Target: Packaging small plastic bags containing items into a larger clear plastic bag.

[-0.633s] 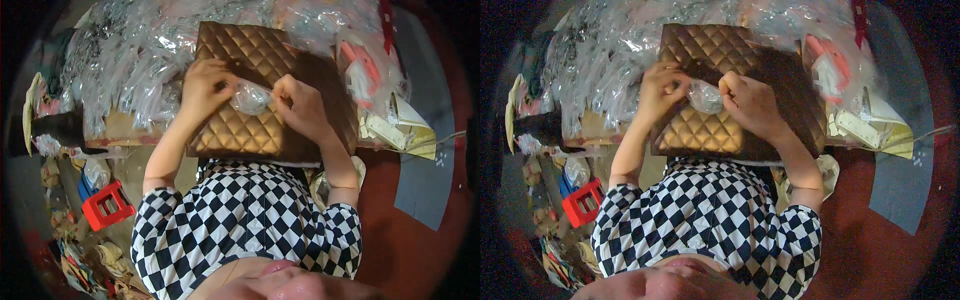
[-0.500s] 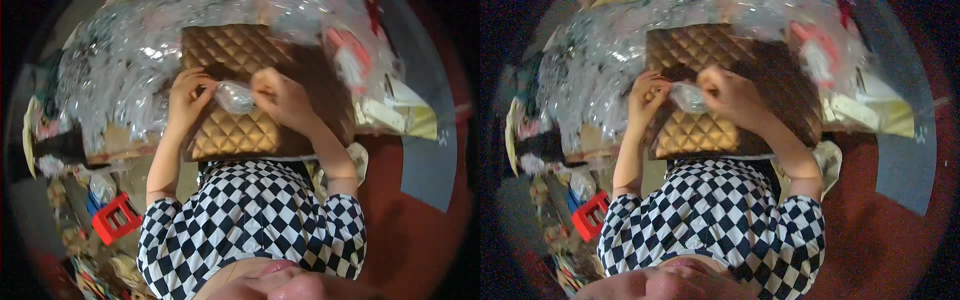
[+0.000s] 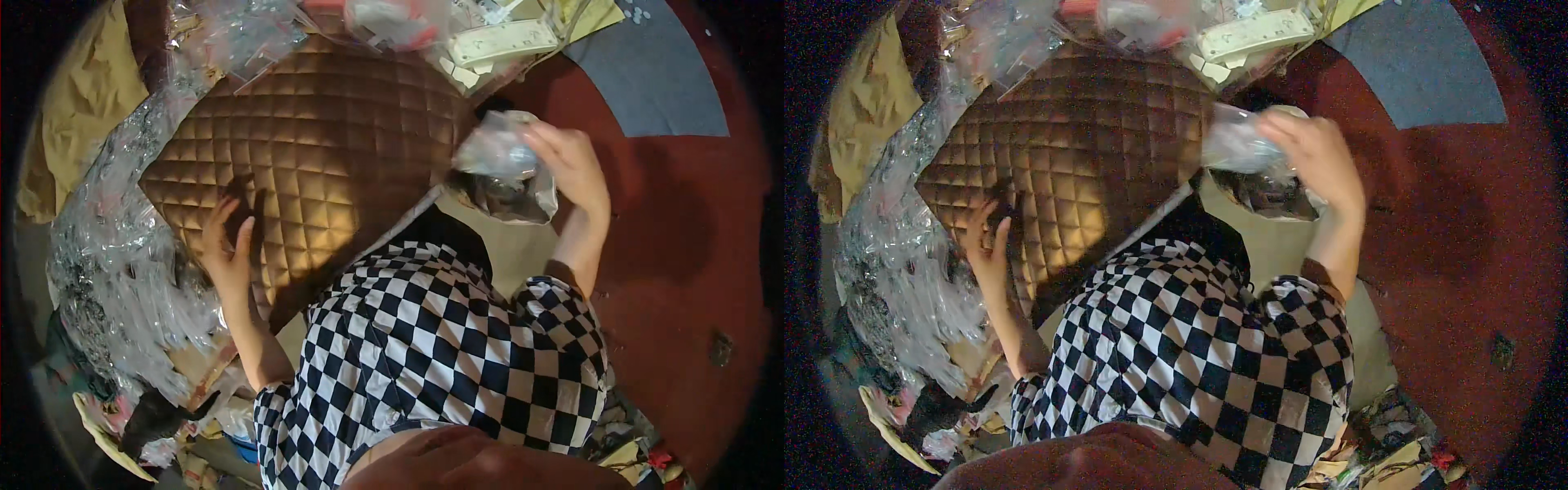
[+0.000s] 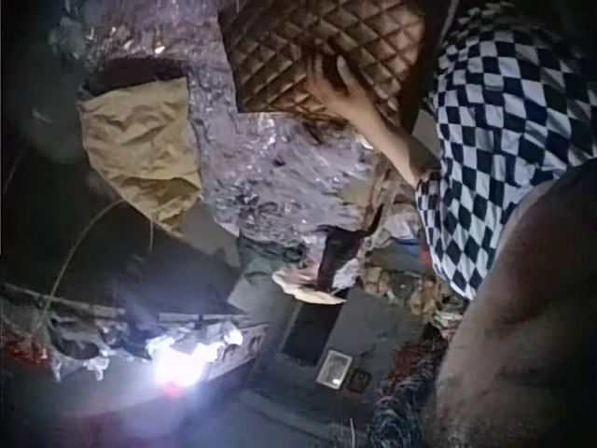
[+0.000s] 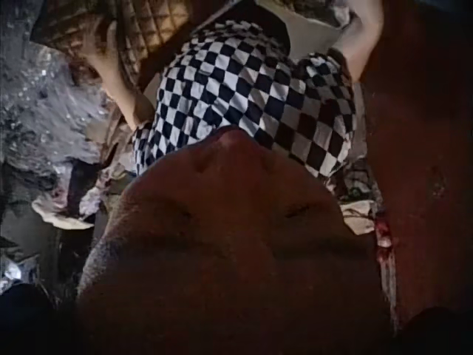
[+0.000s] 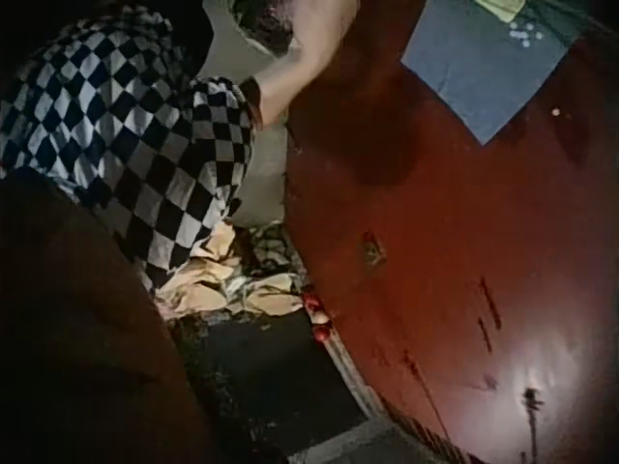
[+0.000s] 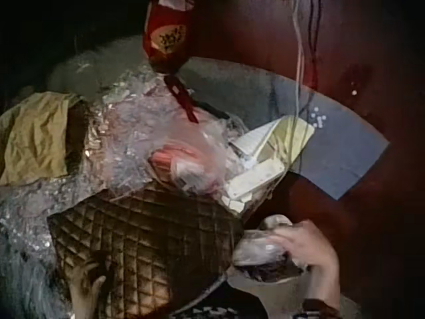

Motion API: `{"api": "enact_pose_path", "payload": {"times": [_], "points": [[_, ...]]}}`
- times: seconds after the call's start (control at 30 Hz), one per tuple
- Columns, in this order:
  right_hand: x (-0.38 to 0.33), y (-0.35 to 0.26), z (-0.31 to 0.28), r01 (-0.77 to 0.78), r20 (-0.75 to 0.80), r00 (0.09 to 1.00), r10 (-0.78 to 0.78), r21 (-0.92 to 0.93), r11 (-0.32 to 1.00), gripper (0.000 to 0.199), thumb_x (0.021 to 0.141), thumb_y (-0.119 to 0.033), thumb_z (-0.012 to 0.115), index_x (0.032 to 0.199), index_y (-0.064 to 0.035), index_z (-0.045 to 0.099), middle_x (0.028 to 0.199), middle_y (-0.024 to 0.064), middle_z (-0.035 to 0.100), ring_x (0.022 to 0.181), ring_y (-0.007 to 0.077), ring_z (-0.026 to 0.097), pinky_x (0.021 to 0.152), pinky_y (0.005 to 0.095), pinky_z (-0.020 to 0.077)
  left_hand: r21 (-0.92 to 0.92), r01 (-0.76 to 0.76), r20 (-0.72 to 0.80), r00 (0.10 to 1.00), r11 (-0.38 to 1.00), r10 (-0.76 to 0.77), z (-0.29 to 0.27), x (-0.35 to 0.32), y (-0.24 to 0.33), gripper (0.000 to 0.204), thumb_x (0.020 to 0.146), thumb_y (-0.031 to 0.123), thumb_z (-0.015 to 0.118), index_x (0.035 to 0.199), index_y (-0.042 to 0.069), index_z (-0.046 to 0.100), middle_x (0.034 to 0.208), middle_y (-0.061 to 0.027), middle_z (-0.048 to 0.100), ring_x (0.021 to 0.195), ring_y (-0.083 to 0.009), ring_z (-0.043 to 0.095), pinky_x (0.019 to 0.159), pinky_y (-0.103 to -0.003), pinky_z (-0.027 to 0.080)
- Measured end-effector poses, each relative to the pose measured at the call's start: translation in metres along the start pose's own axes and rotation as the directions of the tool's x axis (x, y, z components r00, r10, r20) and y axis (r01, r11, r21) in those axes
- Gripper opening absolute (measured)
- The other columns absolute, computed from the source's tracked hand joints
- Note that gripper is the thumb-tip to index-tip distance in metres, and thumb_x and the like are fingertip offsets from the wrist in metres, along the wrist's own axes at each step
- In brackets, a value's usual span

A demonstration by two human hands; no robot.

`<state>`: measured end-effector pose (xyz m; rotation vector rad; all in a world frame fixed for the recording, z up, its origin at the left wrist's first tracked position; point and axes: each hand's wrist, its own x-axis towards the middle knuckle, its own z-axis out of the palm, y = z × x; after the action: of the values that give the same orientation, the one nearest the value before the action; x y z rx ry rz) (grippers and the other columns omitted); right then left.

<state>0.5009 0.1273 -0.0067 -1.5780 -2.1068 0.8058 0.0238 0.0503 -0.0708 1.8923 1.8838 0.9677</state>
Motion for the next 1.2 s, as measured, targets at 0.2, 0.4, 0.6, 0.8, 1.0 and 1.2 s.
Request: {"api": "enact_pose_path", "payload": {"times": [0.2,0.4,0.6,0.8,1.0,1.2], "points": [[-0.002,0.113,0.033,-0.077,-0.161,0.987,0.000,-0.473,0.878,0.022,0.095,-0.019,0.058,0.106,-0.0044,0.069,0.103,0.0144,0.071,0.089,0.0342,0.067,0.080,0.0328,0.0508,0.036,-0.014,0.084,0.996,0.999,0.011,0.016,0.006,0.012,0.026,0.086,0.010,0.069,0.112,0.006,0.068,0.124,-0.0152,0.063,0.119,-0.0327,0.057,0.102,-0.040,0.043],[0.121,-0.036,0.080,0.179,-0.118,0.979,-0.165,0.113,0.977,0.019,0.095,-0.014,0.060,0.110,-0.0064,0.069,0.106,0.0120,0.071,0.098,0.0263,0.068,0.085,0.0307,0.0501,0.037,0.025,0.036,0.999,0.999,-0.026,0.029,0.004,-0.008,0.043,0.086,0.018,0.070,0.126,0.008,0.059,0.133,-0.0149,0.057,0.124,-0.0363,0.052,0.103,-0.041,0.041],[0.267,-0.158,0.201,0.523,0.006,0.852,-0.523,-0.014,0.852,0.031,0.087,-0.034,0.069,0.107,-0.0096,0.067,0.095,0.0143,0.066,0.087,0.0318,0.065,0.077,0.0414,0.0515,-0.018,0.047,-0.016,0.999,0.999,-0.047,0.038,-0.001,-0.024,0.041,0.086,0.019,0.070,0.123,0.005,0.059,0.132,-0.0168,0.054,0.123,-0.0387,0.049,0.102,-0.044,0.041],[0.399,-0.170,0.317,0.659,-0.240,0.663,-0.708,-0.261,0.706,0.028,0.086,-0.035,0.068,0.092,-0.0076,0.064,0.085,0.0133,0.066,0.089,0.0341,0.065,0.077,0.0423,0.0513,-0.185,0.145,-0.042,0.987,0.972,-0.156,0.042,0.003,-0.034,0.076,0.083,0.016,0.074,0.146,0.005,0.034,0.136,-0.0223,0.051,0.127,-0.0379,0.049,0.106,-0.044,0.039],[0.282,-0.256,0.237,0.739,0.245,0.551,-0.798,0.300,0.603,0.016,0.089,-0.024,0.064,0.096,-0.0092,0.067,0.084,0.0115,0.068,0.077,0.0285,0.067,0.070,0.0385,0.0514,-0.604,-0.039,-0.455,0.836,0.796,-0.305,0.050,-0.005,-0.053,0.108,0.076,0.004,0.080,0.154,0.008,0.004,0.151,-0.0242,0.030,0.142,-0.0301,0.032,0.115,-0.045,0.027],[0.268,-0.246,0.237,0.715,0.449,0.369,-0.814,0.422,0.557,0.014,0.088,-0.021,0.065,0.094,-0.0083,0.069,0.086,0.0111,0.070,0.074,0.0284,0.066,0.068,0.0368,0.0514,-0.747,0.308,-0.005,0.884,0.590,-0.468,0.040,-0.015,-0.066,0.032,0.091,0.006,0.065,0.122,-0.001,0.060,0.113,-0.0124,0.068,0.105,-0.0193,0.063,0.091,-0.030,0.048]]}}
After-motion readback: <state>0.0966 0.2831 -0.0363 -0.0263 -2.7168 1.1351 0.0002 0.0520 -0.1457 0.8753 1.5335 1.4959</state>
